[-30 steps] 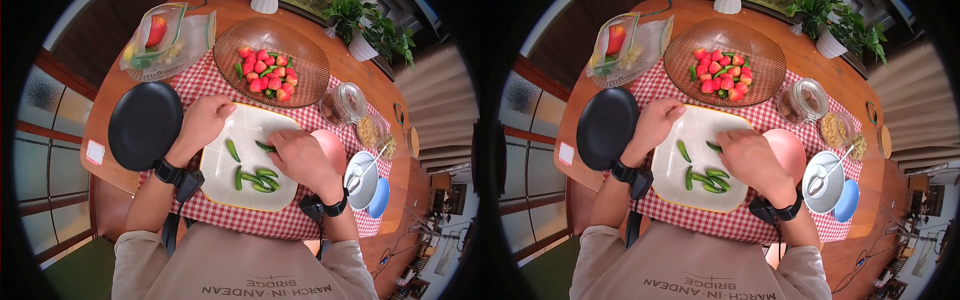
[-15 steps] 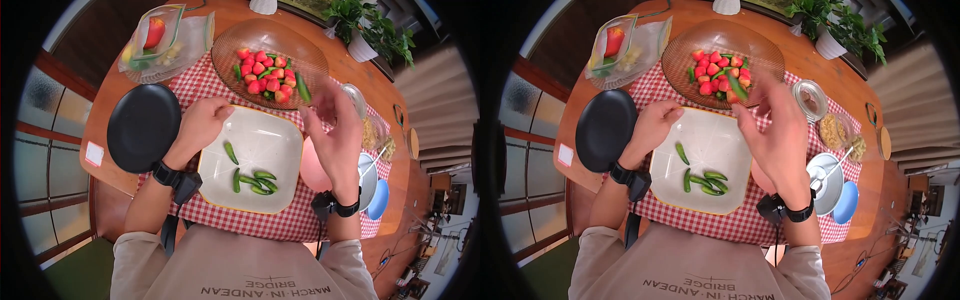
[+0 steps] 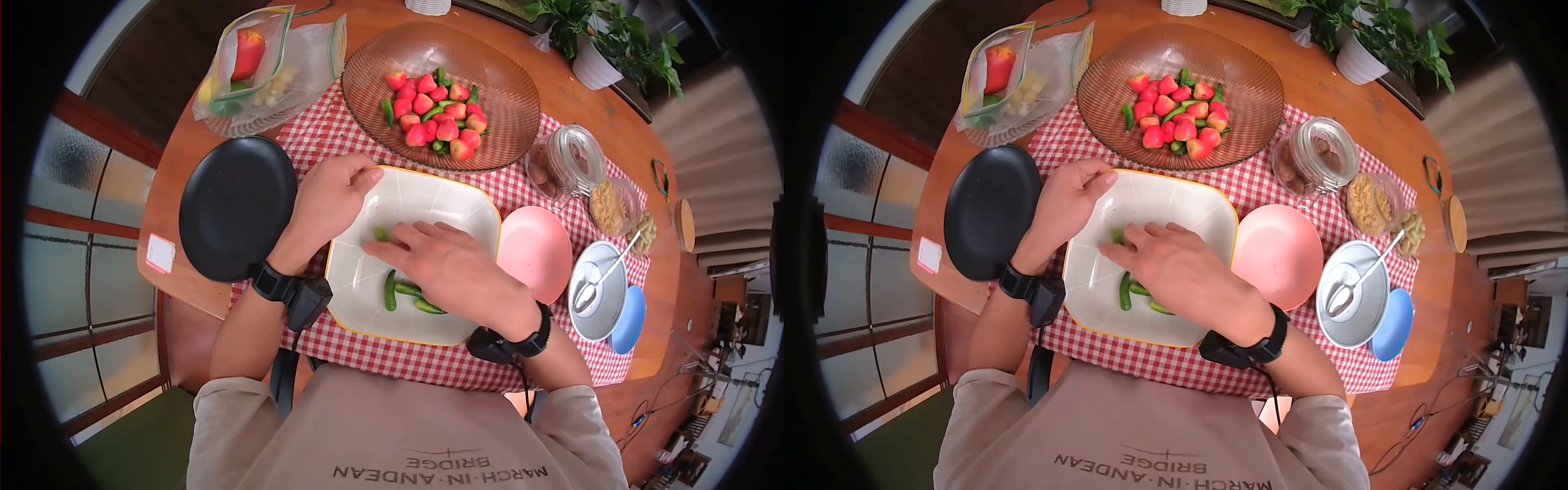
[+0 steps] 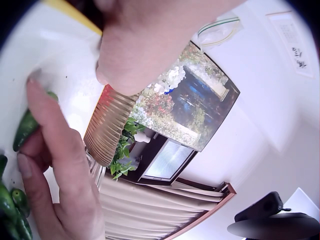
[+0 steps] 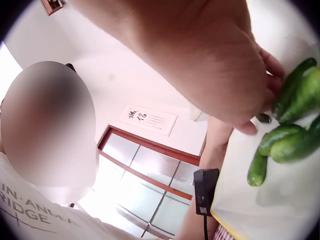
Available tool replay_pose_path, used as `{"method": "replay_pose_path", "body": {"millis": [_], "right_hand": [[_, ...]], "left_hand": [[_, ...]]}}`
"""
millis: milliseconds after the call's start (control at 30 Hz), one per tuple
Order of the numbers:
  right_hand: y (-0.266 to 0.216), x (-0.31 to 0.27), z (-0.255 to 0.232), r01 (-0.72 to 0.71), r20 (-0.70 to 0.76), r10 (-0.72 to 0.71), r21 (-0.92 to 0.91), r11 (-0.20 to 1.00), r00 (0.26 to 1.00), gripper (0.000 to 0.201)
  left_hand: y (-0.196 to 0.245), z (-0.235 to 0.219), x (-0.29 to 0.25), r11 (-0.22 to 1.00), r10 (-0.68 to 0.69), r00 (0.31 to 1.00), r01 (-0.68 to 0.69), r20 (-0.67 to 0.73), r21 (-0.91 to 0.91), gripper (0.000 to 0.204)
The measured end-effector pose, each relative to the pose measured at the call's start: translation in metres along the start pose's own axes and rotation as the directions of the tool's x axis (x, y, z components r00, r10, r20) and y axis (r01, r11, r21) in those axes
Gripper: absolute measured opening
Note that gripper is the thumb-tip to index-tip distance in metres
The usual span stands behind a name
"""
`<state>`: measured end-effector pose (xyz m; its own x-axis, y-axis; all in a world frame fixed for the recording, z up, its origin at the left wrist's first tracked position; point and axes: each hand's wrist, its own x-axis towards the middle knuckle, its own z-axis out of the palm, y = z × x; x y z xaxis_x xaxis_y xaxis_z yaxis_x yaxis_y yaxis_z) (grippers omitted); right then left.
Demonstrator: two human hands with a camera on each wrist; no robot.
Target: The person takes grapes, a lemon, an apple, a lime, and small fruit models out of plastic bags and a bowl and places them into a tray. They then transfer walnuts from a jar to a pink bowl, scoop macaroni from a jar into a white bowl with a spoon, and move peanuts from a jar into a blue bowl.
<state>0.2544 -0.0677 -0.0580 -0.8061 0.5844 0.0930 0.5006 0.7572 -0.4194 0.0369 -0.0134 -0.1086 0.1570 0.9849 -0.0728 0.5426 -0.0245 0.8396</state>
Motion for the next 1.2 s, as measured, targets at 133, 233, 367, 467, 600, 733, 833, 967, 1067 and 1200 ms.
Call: {"method": "replay_pose_path", "body": {"millis": [133, 233, 367, 467, 600, 733, 833, 967, 1067, 1200], "right_hand": [[-0.001, 0.003, 0.004, -0.078, -0.039, 0.075, -0.082, 0.994, 0.996, 0.033], [-0.003, 0.002, 0.003, -0.116, -0.029, 0.115, -0.052, 0.992, 0.993, 0.026], [0.0, 0.003, 0.006, -0.098, -0.011, 0.097, -0.081, 0.992, 0.995, 0.028], [0.002, 0.004, 0.008, -0.112, -0.033, 0.109, -0.103, 0.988, 0.994, 0.026], [0.002, 0.005, 0.01, -0.113, -0.14, 0.105, -0.052, 0.992, 0.985, 0.023], [0.007, 0.003, 0.011, -0.123, -0.156, 0.107, -0.1, 0.987, 0.982, 0.026], [0.013, -0.001, 0.007, -0.105, -0.07, 0.108, 0.039, 0.994, 0.992, 0.027], [0.016, -0.003, -0.03, -0.158, 0.237, 0.079, 0.336, 0.928, 0.968, 0.024], [0.012, -0.005, -0.05, -0.389, 0.174, 0.393, 0.72, 0.574, 0.903, 0.036], [0.012, 0.001, -0.062, -0.294, -0.31, 0.545, 0.587, 0.754, 0.779, 0.044]], "left_hand": [[-0.001, 0.001, -0.001, 1.0, 0.014, 1.0, -0.014, -0.025, -0.005, 0.021], [-0.003, 0.001, 0.0, 1.0, 0.016, 1.0, -0.017, -0.025, -0.023, 0.021], [-0.002, 0.001, 0.0, 0.999, 0.008, 1.0, -0.009, -0.013, -0.041, 0.022], [0.0, 0.0, 0.0, 1.0, 0.015, 1.0, -0.014, -0.017, 0.004, 0.022], [0.0, 0.0, -0.001, 1.0, 0.012, 1.0, -0.013, -0.014, -0.025, 0.021], [-0.001, 0.0, 0.0, 1.0, -0.005, 1.0, 0.004, -0.03, -0.013, 0.022], [-0.003, 0.002, -0.001, 0.999, 0.008, 0.998, -0.01, -0.057, -0.036, 0.024], [-0.002, 0.001, -0.001, 0.999, 0.009, 0.999, -0.01, -0.051, -0.031, 0.024], [0.002, 0.001, -0.002, 0.999, -0.011, 0.999, 0.009, -0.054, -0.031, 0.024], [0.002, 0.001, -0.002, 1.0, 0.001, 0.998, -0.002, -0.061, -0.022, 0.024]]}}
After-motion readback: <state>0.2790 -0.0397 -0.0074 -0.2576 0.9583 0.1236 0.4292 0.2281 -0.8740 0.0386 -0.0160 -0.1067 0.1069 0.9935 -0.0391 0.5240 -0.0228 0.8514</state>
